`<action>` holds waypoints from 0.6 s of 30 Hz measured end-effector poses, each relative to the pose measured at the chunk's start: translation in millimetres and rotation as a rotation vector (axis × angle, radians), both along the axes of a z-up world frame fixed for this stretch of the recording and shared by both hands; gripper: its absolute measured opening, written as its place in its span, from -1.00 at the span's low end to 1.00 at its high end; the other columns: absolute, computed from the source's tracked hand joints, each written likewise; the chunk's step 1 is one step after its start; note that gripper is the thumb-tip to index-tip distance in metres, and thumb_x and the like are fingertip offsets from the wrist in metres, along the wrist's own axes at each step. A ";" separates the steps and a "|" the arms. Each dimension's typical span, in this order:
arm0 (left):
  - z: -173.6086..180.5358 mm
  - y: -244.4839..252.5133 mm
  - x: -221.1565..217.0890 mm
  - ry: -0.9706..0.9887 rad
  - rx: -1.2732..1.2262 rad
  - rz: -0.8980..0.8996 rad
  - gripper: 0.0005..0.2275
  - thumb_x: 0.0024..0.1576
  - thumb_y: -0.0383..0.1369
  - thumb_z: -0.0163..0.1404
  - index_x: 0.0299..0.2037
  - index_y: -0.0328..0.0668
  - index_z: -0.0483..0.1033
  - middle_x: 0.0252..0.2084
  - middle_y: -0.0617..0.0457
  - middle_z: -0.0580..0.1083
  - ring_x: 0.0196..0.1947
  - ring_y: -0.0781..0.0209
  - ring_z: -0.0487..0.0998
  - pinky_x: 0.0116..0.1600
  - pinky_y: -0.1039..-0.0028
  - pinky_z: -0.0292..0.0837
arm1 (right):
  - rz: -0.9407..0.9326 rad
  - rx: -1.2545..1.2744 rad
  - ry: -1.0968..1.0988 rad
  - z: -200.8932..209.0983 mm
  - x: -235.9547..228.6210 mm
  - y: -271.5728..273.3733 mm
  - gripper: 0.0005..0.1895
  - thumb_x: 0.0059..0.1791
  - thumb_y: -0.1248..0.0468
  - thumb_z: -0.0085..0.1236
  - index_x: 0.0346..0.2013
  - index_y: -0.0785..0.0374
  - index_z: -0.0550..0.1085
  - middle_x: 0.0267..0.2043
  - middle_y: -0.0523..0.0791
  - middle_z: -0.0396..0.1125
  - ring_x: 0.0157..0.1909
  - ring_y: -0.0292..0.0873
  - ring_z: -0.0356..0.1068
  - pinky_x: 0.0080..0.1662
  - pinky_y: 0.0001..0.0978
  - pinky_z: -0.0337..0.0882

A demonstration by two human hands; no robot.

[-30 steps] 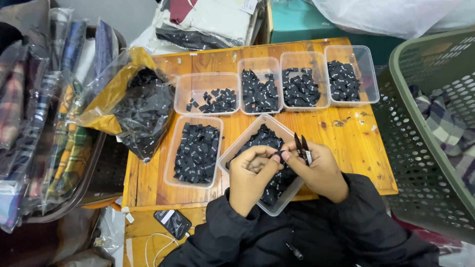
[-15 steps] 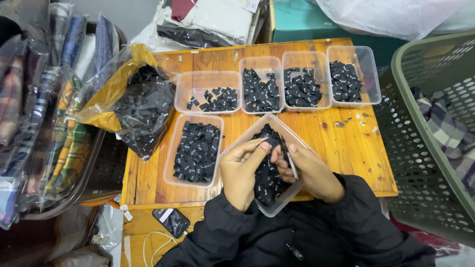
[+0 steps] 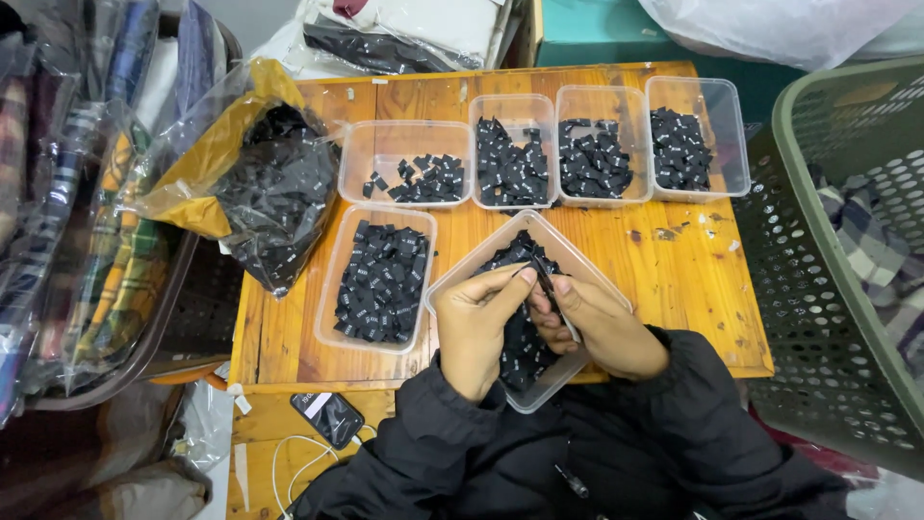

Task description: The person sits on the floor and uses scissors to cut small black fabric pieces from a larger sheet. They repeatedly pick up pieces, cut them into smaller segments, and place the cut pieces into clear plastic containers arranged on a wooden table.

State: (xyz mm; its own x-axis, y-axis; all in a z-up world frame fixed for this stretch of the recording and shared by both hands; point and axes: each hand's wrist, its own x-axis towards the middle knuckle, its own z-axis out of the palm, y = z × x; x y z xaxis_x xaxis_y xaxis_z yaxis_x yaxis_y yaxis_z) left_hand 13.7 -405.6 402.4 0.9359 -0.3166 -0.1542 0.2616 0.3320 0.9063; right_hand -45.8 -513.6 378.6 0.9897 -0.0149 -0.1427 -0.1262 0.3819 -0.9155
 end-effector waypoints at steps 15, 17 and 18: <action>-8.5 2.8 3.0 -0.054 -0.027 -0.024 -0.93 -0.14 -0.54 0.08 -0.45 -0.35 0.54 -0.38 -0.14 0.51 -0.32 0.27 0.48 -0.22 0.52 0.41 | 0.004 0.025 0.012 0.4 -0.6 0.9 -0.62 0.03 0.13 -0.51 -0.53 0.27 0.19 -0.59 -0.22 -0.07 -0.62 -0.35 0.03 -0.63 -0.64 0.11; -9.0 3.6 3.7 -0.057 -0.027 -0.027 -0.93 -0.13 -0.54 0.08 -0.45 -0.35 0.54 -0.38 -0.14 0.51 -0.32 0.27 0.48 -0.21 0.52 0.41 | 0.008 0.023 0.014 -0.5 -0.7 0.5 -0.61 0.03 0.12 -0.51 -0.53 0.27 0.19 -0.59 -0.22 -0.07 -0.62 -0.35 0.02 -0.63 -0.63 0.10; -9.3 3.8 4.1 -0.062 -0.028 -0.030 -0.92 -0.13 -0.53 0.08 -0.44 -0.36 0.54 -0.37 -0.14 0.51 -0.31 0.27 0.48 -0.21 0.51 0.41 | 0.012 0.021 0.014 -1.0 -0.8 0.1 -0.61 0.03 0.12 -0.51 -0.53 0.27 0.19 -0.59 -0.22 -0.07 -0.62 -0.35 0.02 -0.63 -0.63 0.10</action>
